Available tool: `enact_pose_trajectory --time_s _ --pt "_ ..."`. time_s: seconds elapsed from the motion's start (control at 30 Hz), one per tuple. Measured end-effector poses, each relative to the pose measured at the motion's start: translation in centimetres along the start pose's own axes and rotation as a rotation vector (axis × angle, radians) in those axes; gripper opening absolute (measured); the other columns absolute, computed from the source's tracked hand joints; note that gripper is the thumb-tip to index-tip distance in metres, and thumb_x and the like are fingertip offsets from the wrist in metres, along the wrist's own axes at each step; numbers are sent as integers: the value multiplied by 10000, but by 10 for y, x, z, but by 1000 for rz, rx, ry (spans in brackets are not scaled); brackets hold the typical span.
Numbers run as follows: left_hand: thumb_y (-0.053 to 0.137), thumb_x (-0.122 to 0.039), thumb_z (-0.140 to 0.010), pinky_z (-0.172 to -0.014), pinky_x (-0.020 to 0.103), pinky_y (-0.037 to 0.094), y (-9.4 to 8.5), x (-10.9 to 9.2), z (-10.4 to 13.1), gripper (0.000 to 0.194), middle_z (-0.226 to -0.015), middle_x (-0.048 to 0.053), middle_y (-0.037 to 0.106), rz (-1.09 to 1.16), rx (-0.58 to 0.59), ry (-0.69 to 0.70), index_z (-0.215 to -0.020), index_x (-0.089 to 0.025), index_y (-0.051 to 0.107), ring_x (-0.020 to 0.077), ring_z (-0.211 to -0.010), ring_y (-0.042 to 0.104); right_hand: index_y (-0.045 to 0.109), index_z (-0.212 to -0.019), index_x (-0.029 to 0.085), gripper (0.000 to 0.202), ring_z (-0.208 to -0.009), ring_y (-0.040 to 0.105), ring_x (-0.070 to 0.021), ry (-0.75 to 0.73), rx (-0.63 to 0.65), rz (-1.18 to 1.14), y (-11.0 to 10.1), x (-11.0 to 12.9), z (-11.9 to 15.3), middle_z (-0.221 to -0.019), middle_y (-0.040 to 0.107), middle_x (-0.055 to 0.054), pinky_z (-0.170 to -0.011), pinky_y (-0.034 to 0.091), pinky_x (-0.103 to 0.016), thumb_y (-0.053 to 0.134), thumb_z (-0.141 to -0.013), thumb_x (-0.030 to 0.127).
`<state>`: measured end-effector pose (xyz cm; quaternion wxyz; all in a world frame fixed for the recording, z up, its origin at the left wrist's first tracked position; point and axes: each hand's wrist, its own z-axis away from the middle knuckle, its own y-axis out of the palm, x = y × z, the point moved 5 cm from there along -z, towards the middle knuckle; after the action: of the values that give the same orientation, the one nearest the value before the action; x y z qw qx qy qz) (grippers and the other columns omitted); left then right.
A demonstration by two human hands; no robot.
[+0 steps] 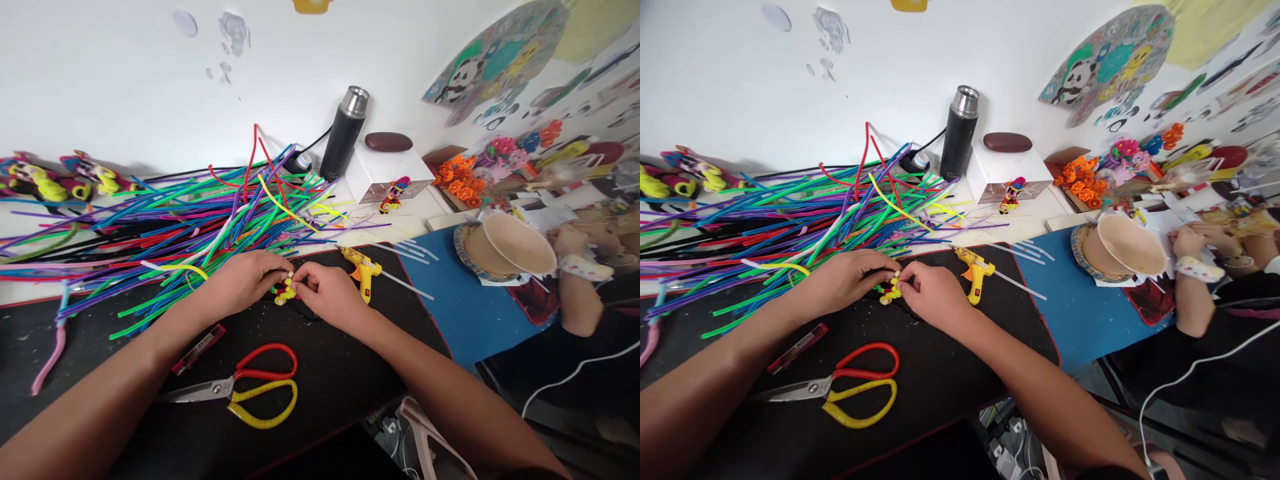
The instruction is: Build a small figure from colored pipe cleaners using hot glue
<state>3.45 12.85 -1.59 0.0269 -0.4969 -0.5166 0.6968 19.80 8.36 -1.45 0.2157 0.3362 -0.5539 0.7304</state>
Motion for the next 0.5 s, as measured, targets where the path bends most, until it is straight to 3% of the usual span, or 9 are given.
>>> enact_pose_trajectory --time_s 0.5 --pt "457 -383 -1060 -933 332 556 1 3 2 340 -1115 55 812 -5 -13 12 -1094 -249 768 236 -1027 745 744 -886 192 57 -551 497 -115 105 51 -48 -1 -3 -6 -586 571 65 -570 286 -261 720 -932 218"
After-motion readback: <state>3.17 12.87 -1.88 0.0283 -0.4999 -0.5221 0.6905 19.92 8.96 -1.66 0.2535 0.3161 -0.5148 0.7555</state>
